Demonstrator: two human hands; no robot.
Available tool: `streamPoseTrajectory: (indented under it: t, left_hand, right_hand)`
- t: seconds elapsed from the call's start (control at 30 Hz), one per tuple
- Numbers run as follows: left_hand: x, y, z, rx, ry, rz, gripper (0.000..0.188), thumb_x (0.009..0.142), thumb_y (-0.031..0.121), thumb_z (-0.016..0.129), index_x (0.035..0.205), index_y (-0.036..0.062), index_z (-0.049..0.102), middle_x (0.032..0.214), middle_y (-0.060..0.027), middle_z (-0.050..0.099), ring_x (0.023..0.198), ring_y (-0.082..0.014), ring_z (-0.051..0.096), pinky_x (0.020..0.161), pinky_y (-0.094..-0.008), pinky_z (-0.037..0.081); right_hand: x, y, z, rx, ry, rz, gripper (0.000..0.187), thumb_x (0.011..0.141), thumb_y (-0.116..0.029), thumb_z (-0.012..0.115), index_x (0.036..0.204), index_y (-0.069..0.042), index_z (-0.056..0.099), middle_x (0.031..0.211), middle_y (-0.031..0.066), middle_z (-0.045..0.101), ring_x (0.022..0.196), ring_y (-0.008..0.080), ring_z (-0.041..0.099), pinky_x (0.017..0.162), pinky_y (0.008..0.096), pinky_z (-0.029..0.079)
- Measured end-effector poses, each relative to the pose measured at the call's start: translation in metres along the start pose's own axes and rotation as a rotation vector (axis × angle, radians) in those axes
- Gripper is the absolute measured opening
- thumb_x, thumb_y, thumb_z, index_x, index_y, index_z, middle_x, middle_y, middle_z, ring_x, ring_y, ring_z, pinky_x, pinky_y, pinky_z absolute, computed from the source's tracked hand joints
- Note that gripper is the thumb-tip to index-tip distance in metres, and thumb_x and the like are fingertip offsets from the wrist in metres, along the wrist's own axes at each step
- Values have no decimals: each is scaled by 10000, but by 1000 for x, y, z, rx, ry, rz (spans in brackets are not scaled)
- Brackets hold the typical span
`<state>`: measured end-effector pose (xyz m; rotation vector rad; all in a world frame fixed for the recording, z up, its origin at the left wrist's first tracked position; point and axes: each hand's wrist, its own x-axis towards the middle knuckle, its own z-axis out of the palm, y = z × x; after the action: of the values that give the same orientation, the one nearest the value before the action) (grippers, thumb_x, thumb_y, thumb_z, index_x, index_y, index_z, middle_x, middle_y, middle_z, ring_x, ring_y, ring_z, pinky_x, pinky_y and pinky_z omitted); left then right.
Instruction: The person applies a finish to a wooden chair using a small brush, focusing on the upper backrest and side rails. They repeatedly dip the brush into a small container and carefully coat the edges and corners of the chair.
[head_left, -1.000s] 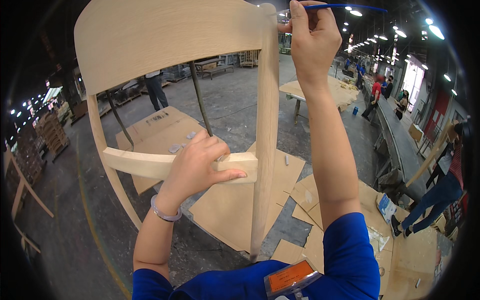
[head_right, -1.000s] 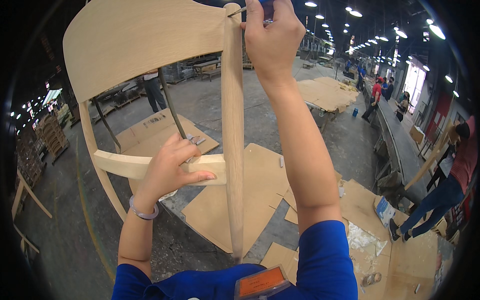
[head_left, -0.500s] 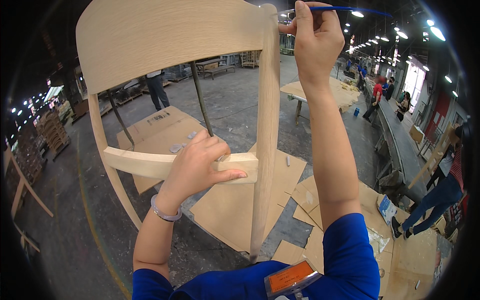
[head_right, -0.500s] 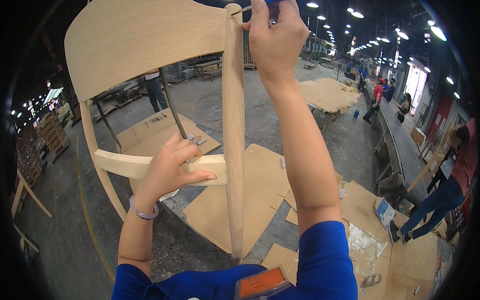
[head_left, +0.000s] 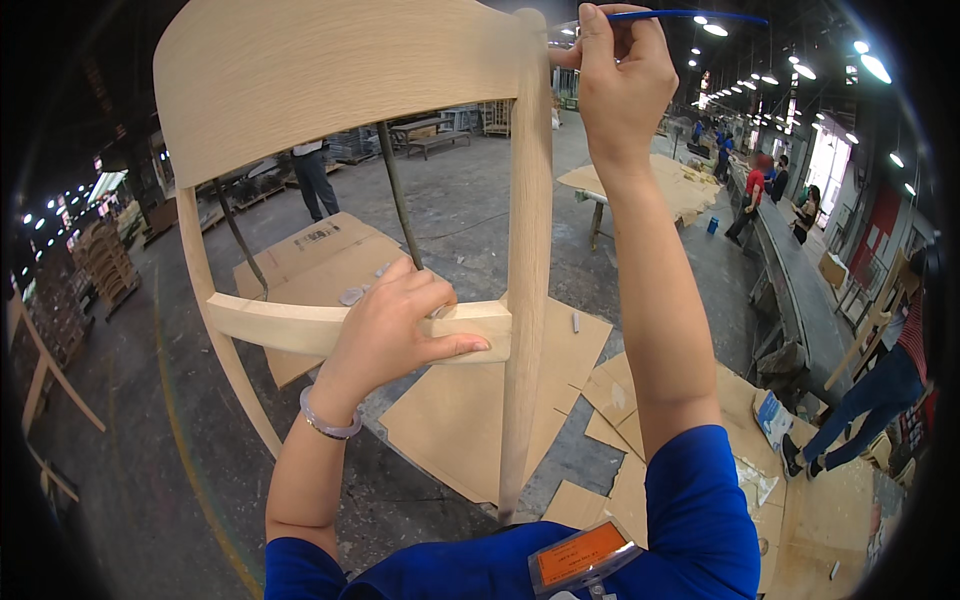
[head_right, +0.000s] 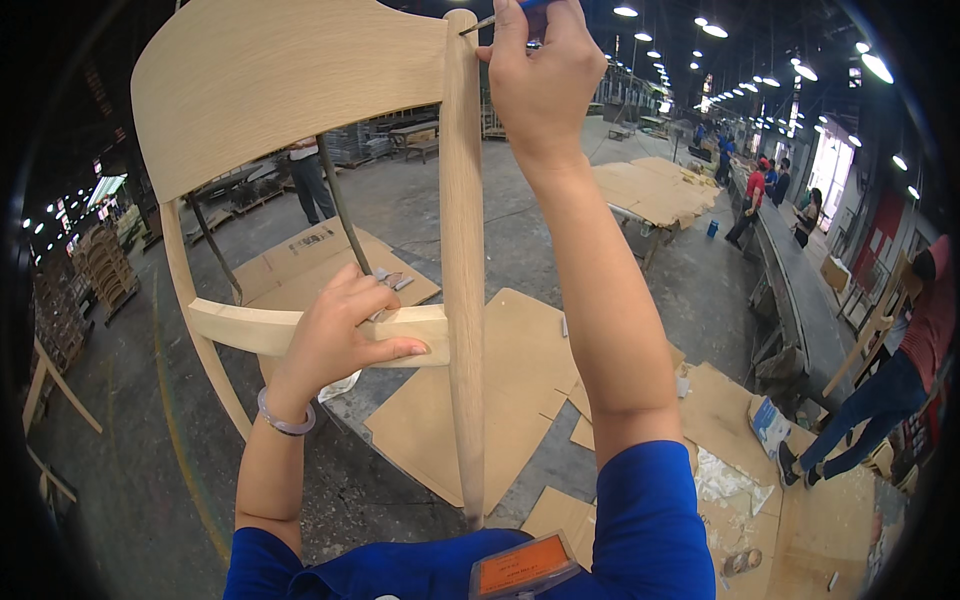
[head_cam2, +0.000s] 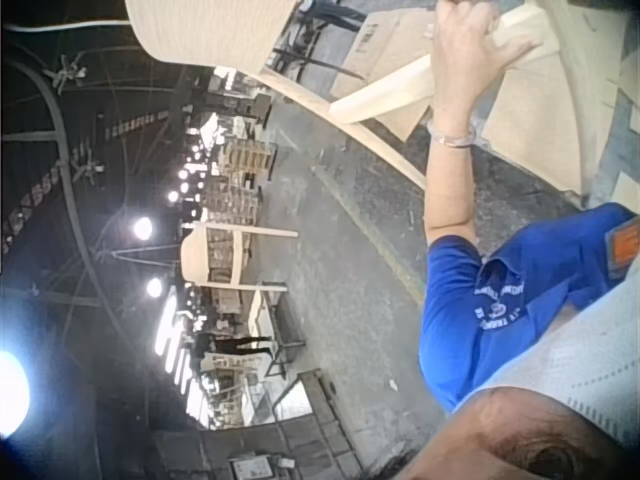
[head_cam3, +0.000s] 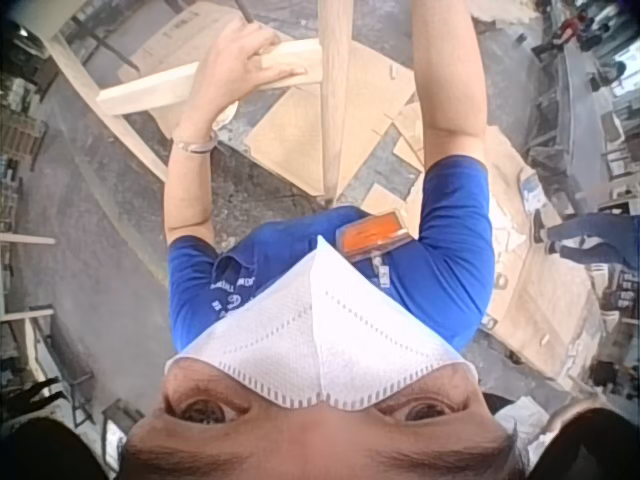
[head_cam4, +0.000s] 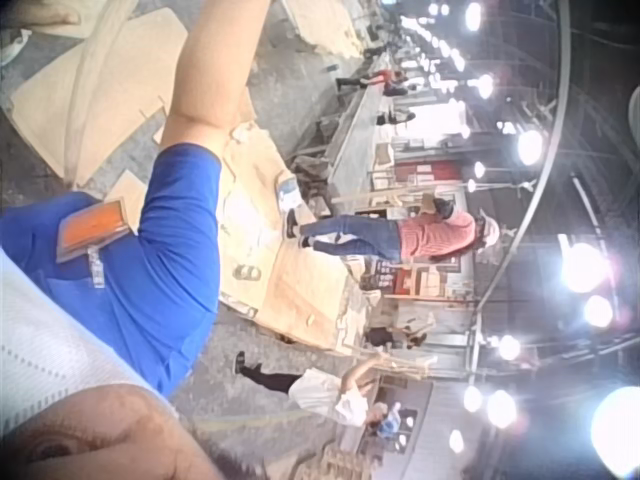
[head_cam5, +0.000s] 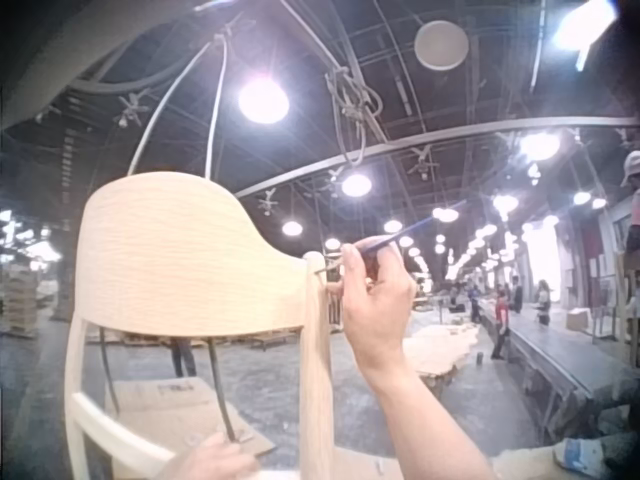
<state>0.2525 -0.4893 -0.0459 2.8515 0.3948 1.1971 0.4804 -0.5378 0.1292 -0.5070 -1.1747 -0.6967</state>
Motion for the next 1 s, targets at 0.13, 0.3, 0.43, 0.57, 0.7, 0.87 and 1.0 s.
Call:
streamPoseTrajectory:
  t: [0.13, 0.3, 0.43, 0.57, 0.7, 0.87, 1.0]
  left_hand:
    - [0, -1, 0, -11, 7, -11, 540, 693, 484, 923, 863, 35, 677, 816, -54, 614, 847, -267, 500, 744, -395, 467]
    - [-1, -2, -1, -31, 7, -22, 549, 692, 490, 923, 856, 29, 673, 815, -57, 620, 850, -268, 499, 741, -397, 466]
    - [-1, -3, -5, 12, 10, -6, 524, 742, 548, 878, 872, 65, 721, 808, -20, 652, 851, -222, 541, 689, -362, 483]
    - [0, -3, -7, 27, -3, -28, 527, 741, 554, 876, 885, 69, 726, 817, -12, 654, 858, -216, 547, 688, -364, 487]
    - [0, -5, -9, 45, -7, -55, 527, 740, 557, 875, 895, 75, 728, 828, -7, 658, 865, -217, 553, 697, -373, 502]
    - [1, -9, -10, 56, -14, -58, 525, 740, 560, 872, 879, 78, 718, 834, -10, 662, 867, -223, 556, 700, -378, 510]
    - [1, -12, -11, 57, -11, -53, 527, 741, 566, 869, 864, 79, 710, 827, -10, 663, 867, -225, 556, 698, -378, 507]
  right_hand:
    - [-3, -2, 3, 21, 1, -1, 136, 1020, -76, 661, 964, 48, 660, 788, 66, 665, 638, 110, 669, 553, 268, 573]
    - [-2, -1, 3, 7, -9, -8, 128, 1015, -66, 661, 955, 47, 659, 786, 68, 669, 636, 116, 679, 554, 271, 570]
    - [-1, 1, 7, -12, 0, -27, 127, 1011, -66, 661, 943, 41, 659, 776, 68, 669, 620, 122, 679, 542, 275, 558]
    - [-1, 4, 11, -1, -12, -1, 127, 1010, -74, 664, 945, 35, 659, 765, 65, 665, 610, 123, 676, 531, 278, 547]
    - [-1, 6, 16, -1, -15, 0, 116, 1008, -71, 665, 950, 29, 660, 755, 62, 665, 604, 125, 675, 532, 279, 549]
    - [-2, 8, 19, -29, -13, -42, 109, 1009, -67, 662, 954, 28, 661, 748, 60, 674, 603, 119, 669, 534, 282, 550]
    - [-1, 10, 22, 13, -10, 12, 107, 1009, -63, 660, 954, 29, 661, 750, 61, 677, 610, 116, 669, 535, 287, 554]
